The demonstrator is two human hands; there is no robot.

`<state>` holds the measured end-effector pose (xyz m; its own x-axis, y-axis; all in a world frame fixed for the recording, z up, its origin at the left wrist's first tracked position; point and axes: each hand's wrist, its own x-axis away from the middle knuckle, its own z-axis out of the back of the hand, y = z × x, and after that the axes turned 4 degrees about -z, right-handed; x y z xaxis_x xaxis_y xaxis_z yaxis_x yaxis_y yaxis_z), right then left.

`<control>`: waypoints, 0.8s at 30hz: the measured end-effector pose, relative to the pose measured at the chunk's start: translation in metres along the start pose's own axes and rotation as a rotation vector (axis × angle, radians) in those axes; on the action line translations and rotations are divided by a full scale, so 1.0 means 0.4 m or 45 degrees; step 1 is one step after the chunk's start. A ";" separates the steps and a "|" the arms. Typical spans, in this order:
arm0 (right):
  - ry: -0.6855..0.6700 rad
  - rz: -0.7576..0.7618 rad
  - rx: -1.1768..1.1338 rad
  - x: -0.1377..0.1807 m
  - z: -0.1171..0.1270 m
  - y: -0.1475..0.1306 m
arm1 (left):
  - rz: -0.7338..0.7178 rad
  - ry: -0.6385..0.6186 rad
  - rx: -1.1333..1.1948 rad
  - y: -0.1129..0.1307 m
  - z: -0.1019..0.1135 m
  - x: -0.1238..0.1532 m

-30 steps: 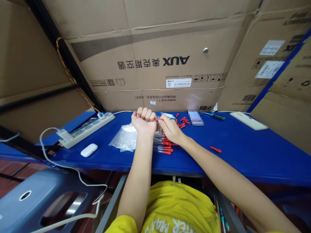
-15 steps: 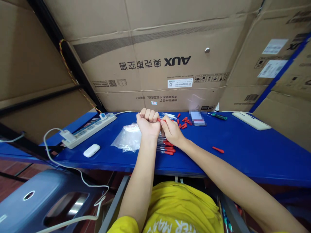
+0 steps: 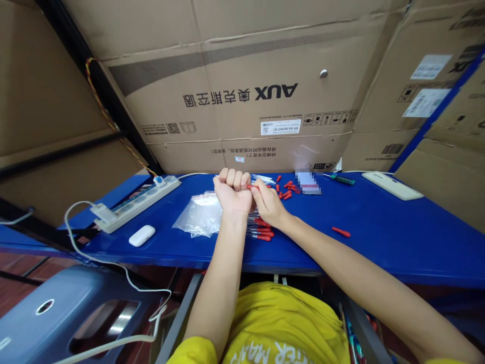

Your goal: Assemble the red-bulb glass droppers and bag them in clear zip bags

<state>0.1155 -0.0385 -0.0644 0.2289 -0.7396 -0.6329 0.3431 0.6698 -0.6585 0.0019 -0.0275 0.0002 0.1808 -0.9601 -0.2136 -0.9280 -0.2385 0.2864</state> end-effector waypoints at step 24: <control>-0.085 0.150 0.425 -0.016 0.039 0.037 | 0.036 -0.005 0.032 -0.021 0.000 0.007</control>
<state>0.1332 -0.0251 -0.0638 0.3400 -0.6687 -0.6612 0.5867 0.7003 -0.4066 0.0103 -0.0284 -0.0028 0.1530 -0.9659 -0.2090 -0.9406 -0.2072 0.2689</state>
